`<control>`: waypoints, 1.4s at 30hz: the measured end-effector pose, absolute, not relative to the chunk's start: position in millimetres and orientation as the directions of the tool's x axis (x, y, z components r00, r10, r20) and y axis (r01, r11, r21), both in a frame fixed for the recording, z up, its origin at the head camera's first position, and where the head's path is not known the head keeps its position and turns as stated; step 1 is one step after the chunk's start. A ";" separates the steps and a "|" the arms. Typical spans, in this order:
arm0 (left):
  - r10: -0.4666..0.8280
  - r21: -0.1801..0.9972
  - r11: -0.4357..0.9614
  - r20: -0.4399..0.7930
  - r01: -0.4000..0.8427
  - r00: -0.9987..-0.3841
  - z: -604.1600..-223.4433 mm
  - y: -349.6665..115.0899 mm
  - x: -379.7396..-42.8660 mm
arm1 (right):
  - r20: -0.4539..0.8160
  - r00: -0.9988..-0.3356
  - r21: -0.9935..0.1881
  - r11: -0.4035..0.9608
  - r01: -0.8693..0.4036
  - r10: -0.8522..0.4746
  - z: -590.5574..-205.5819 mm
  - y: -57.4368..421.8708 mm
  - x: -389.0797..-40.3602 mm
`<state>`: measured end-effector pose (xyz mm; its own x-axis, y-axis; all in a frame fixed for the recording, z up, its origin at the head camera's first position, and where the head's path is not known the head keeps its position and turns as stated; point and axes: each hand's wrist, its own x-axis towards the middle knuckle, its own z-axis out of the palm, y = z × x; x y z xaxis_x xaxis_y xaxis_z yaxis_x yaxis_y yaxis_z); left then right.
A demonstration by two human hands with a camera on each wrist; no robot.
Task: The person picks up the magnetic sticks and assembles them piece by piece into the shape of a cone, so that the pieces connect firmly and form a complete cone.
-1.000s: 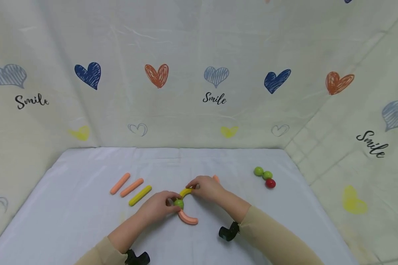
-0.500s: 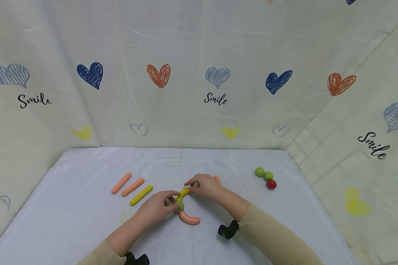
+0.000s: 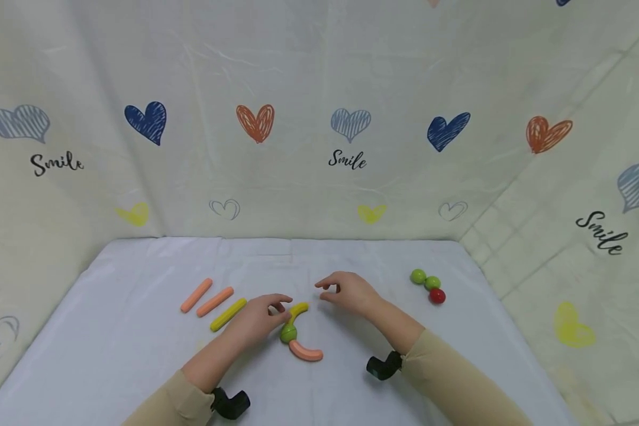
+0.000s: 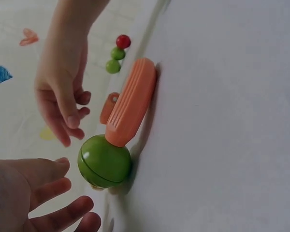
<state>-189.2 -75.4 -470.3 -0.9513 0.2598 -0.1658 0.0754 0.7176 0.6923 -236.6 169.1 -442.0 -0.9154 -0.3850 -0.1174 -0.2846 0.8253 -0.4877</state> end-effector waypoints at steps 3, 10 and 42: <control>0.260 0.694 0.717 -0.176 0.067 -0.949 -471.4 -72.9 -195.8 | -0.129 -0.932 -0.499 0.834 -0.235 -0.340 -437.8 184.0 -240.1; 0.263 0.671 0.740 -0.217 0.052 -0.940 -475.2 -64.7 -205.6 | -0.067 -0.957 -0.465 0.857 -0.220 -0.282 -433.2 233.1 -245.7; 0.250 0.686 0.727 -0.228 0.027 -0.941 -471.2 -49.0 -203.5 | -0.225 -0.957 -0.453 0.889 -0.063 -0.182 -436.8 385.7 -269.4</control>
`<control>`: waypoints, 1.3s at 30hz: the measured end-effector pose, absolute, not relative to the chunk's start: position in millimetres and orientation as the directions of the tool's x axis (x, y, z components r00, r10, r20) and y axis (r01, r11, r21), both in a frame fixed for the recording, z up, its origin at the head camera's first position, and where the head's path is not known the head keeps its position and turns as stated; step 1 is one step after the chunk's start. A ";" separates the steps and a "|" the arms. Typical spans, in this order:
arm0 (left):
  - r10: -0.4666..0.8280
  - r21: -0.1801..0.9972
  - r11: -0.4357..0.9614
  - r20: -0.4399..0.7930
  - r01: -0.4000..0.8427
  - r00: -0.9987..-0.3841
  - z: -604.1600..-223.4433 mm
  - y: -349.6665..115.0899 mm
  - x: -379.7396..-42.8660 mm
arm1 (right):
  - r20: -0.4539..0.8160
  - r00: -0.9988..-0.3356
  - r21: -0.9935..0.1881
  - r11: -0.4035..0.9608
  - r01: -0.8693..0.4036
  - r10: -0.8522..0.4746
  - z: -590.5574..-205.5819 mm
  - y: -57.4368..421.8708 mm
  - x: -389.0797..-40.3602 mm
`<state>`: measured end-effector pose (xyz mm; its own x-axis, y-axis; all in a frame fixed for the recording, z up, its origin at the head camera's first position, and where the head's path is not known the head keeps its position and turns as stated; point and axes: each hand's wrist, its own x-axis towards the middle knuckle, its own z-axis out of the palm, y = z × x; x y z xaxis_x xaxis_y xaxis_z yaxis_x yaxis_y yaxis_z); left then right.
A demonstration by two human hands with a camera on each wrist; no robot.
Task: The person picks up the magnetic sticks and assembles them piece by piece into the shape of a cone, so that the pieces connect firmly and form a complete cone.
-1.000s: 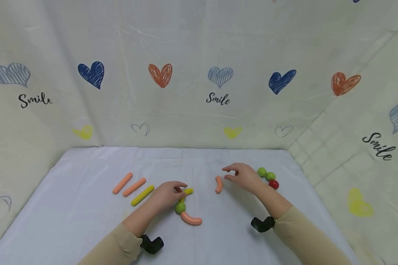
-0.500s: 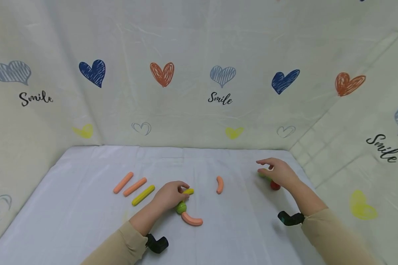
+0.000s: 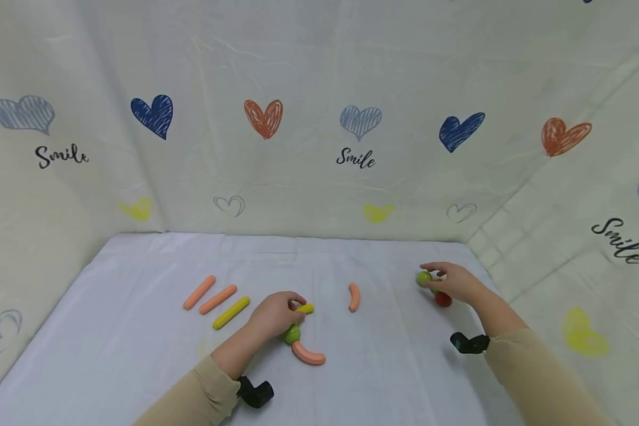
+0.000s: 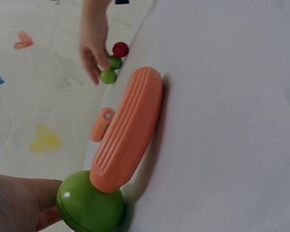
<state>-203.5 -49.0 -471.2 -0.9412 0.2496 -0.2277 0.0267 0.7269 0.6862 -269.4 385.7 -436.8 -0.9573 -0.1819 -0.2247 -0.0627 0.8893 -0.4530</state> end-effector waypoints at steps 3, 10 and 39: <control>0.248 0.690 0.723 -0.229 0.023 -0.941 -471.5 -48.5 -203.0 | -0.232 -0.955 -0.460 0.886 -0.062 -0.187 -441.5 388.0 -269.6; 0.243 0.703 0.712 -0.230 0.012 -0.942 -472.9 -48.6 -202.9 | -0.244 -0.953 -0.482 0.875 -0.043 -0.181 -447.2 389.2 -273.3; 0.270 0.778 0.629 -0.238 -0.016 -0.933 -472.7 -54.6 -205.7 | -0.059 -0.983 -0.440 0.888 -0.132 -0.175 -434.2 334.4 -265.1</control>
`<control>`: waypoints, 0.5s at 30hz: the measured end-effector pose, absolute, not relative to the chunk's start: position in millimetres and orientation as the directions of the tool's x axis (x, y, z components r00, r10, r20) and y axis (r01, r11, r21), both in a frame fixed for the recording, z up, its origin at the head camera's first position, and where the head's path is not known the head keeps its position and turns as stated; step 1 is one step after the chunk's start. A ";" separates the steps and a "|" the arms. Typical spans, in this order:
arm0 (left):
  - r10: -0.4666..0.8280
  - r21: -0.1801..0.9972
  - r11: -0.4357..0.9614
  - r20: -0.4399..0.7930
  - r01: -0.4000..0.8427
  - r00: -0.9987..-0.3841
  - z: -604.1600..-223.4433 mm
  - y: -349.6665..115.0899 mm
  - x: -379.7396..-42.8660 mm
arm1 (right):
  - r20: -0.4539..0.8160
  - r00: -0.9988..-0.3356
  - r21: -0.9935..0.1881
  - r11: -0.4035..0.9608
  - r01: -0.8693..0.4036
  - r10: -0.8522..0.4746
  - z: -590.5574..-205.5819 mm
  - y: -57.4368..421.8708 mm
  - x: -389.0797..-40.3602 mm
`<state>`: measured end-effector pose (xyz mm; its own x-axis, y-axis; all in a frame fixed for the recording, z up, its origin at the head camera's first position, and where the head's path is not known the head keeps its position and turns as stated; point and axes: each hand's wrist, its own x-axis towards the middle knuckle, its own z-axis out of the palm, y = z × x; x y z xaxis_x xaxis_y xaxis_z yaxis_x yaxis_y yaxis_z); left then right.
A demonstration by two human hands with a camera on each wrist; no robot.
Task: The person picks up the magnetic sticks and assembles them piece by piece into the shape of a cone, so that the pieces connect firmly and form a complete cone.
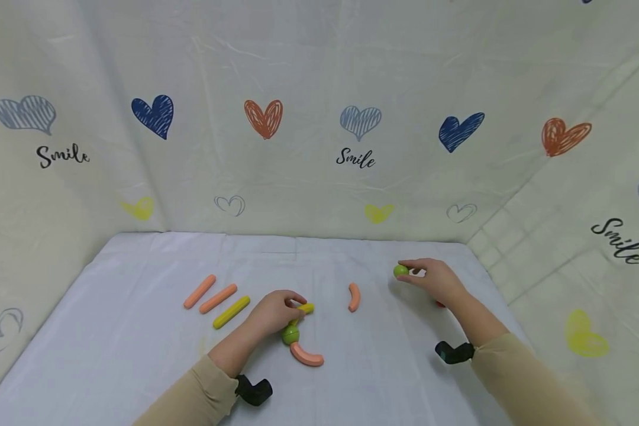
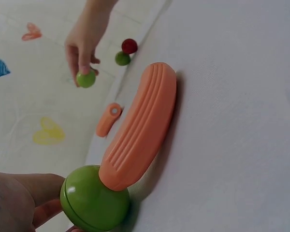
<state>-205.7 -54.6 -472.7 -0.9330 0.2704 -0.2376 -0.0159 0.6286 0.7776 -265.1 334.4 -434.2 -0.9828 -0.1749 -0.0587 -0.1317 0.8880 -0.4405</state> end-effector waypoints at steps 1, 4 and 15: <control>0.271 0.779 0.627 -0.238 -0.017 -0.933 -473.0 -54.5 -205.8 | -0.057 -0.982 -0.443 0.886 -0.138 -0.182 -434.1 328.1 -263.4; 0.273 0.784 0.620 -0.238 -0.019 -0.932 -473.6 -54.0 -205.8 | -0.057 -0.972 -0.448 0.876 -0.177 -0.226 -434.2 307.1 -258.2; 0.247 0.777 0.629 -0.239 -0.032 -0.939 -472.6 -53.2 -204.8 | -0.084 -0.911 -0.538 0.788 -0.301 -0.405 -447.6 233.7 -244.8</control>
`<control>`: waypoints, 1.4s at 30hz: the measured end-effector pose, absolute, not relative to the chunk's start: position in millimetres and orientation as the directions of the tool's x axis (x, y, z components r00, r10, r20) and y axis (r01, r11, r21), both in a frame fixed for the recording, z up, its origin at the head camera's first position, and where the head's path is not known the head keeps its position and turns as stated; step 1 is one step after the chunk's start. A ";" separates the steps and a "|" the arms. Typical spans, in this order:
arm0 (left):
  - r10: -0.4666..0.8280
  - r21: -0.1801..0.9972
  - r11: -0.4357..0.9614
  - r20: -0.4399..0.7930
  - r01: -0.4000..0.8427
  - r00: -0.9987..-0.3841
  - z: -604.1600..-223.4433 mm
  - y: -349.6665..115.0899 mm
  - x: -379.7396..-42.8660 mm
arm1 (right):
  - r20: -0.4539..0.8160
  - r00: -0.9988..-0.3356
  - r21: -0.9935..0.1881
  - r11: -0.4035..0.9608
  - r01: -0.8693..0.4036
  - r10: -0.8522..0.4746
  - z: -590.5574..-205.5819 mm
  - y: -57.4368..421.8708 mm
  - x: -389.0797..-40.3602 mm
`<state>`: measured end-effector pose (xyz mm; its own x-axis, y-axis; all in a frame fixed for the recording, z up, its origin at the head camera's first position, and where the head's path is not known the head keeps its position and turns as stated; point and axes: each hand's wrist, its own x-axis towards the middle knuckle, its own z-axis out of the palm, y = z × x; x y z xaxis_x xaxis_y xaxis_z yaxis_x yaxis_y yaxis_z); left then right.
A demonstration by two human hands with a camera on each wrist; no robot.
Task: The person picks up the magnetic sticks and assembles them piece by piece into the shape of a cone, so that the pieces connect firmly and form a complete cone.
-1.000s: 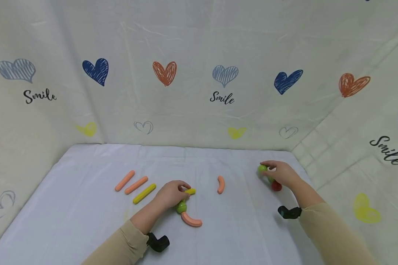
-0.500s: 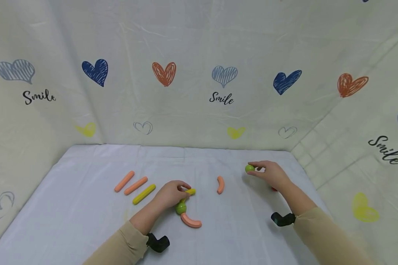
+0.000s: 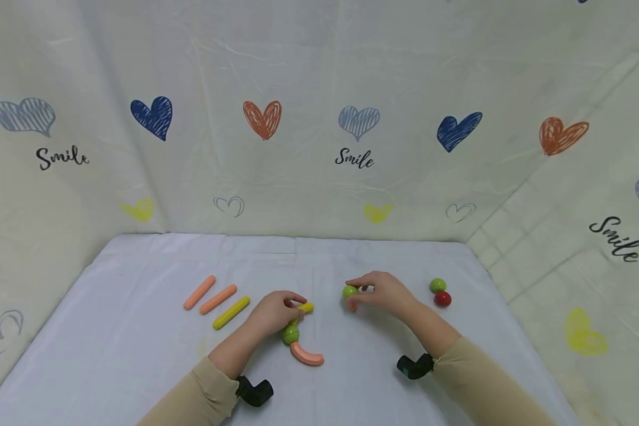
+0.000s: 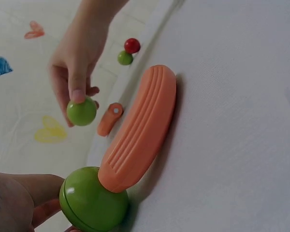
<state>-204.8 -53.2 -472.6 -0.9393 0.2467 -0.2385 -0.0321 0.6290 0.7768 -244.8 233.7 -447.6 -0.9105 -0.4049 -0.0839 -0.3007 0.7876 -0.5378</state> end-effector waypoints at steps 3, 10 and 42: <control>0.249 0.773 0.634 -0.233 -0.023 -0.940 -471.8 -52.7 -204.9 | -0.079 -0.887 -0.542 0.766 -0.346 -0.456 -450.4 218.3 -241.2; 0.255 0.776 0.630 -0.218 -0.009 -0.942 -475.3 -53.4 -206.9 | -0.073 -0.858 -0.519 0.754 -0.403 -0.509 -456.6 192.8 -236.4; 0.327 0.774 0.633 -0.265 0.002 -0.907 -469.6 -62.0 -212.7 | -0.096 -0.859 -0.491 0.775 -0.398 -0.503 -458.5 173.0 -224.7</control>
